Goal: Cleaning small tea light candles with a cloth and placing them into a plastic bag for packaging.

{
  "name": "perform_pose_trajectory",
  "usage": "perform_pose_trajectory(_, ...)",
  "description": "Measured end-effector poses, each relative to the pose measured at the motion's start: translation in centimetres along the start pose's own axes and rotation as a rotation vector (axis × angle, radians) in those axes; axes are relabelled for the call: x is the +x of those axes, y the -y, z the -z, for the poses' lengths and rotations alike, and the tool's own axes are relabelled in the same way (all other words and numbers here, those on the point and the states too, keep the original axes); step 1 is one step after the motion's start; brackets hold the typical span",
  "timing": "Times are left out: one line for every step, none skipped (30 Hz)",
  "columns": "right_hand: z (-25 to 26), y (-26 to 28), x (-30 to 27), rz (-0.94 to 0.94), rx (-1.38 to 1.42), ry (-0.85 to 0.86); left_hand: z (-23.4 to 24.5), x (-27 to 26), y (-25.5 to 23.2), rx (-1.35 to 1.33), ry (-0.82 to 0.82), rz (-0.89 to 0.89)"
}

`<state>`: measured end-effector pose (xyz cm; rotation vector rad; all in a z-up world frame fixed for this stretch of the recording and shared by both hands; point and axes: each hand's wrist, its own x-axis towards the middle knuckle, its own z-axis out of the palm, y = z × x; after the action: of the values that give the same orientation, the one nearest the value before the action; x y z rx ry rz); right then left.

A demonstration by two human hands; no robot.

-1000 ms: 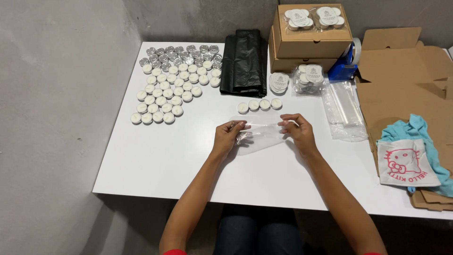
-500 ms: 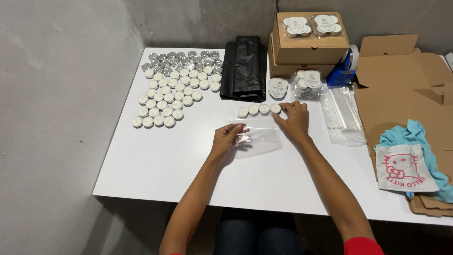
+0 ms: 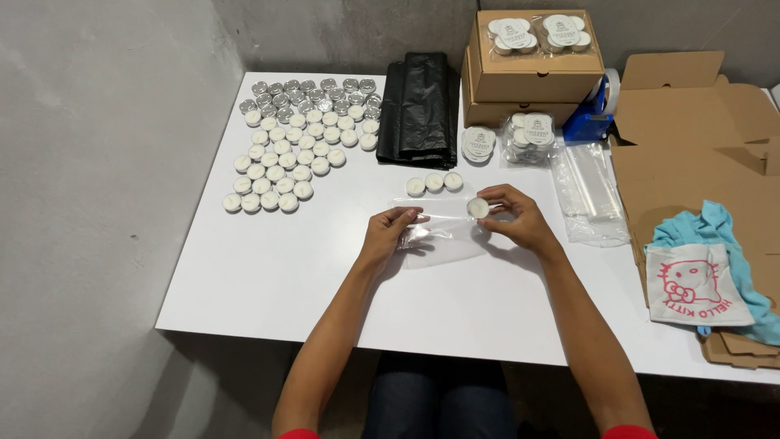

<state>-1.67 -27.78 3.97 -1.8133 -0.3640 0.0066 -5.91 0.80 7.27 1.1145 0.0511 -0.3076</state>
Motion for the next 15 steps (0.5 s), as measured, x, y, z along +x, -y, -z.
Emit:
perform_pose_trajectory(-0.1,0.3,0.0,0.002,0.002,0.002,-0.3,-0.2,-0.2,0.002,-0.003,-0.001)
perform_pose_trajectory(-0.2,0.6,-0.1,-0.014,0.014,0.057,-0.6,-0.4,-0.5,0.013,0.025,0.004)
perform_pose_trajectory(-0.4,0.9,-0.1,-0.03,0.025,0.113,-0.9,-0.7,-0.7,0.025,0.053,0.009)
perform_pose_trajectory(-0.6,1.0,-0.2,-0.031,0.026,0.115,-0.5,-0.4,-0.3,0.024,0.05,0.009)
perform_pose_trajectory(-0.7,1.1,-0.3,-0.041,0.031,0.141,-0.1,-0.2,0.1,0.041,0.098,0.026)
perform_pose_trajectory(-0.9,1.3,-0.4,-0.05,0.036,0.165,0.3,0.1,0.5,0.058,0.147,0.043)
perform_pose_trajectory(-1.0,0.9,-0.5,-0.051,0.037,0.167,0.7,0.5,1.2,0.058,0.145,0.043)
perform_pose_trajectory(-1.1,0.6,-0.5,-0.088,0.071,0.169,1.2,1.1,1.8,0.015,0.206,0.076)
perform_pose_trajectory(-1.3,0.3,-0.5,-0.125,0.105,0.171,1.6,1.6,2.5,-0.028,0.268,0.109)
perform_pose_trajectory(-1.5,0.7,-0.5,-0.125,0.106,0.17,1.5,1.6,2.5,-0.026,0.268,0.109)
perform_pose_trajectory(-1.7,1.1,-0.5,-0.132,0.135,0.175,1.4,1.6,2.4,-0.041,0.29,0.115)
perform_pose_trajectory(-1.9,1.5,-0.5,-0.139,0.163,0.179,1.3,1.5,2.4,-0.055,0.313,0.12)
perform_pose_trajectory(-1.8,1.5,-0.7,-0.138,0.165,0.179,1.5,1.8,3.0,-0.054,0.313,0.121)
perform_pose_trajectory(-1.8,1.5,-0.7,-0.155,0.2,0.173,1.8,2.1,3.5,-0.069,0.309,0.128)
perform_pose_trajectory(-1.7,1.5,-0.7,-0.173,0.234,0.167,2.0,2.4,3.9,-0.085,0.306,0.134)
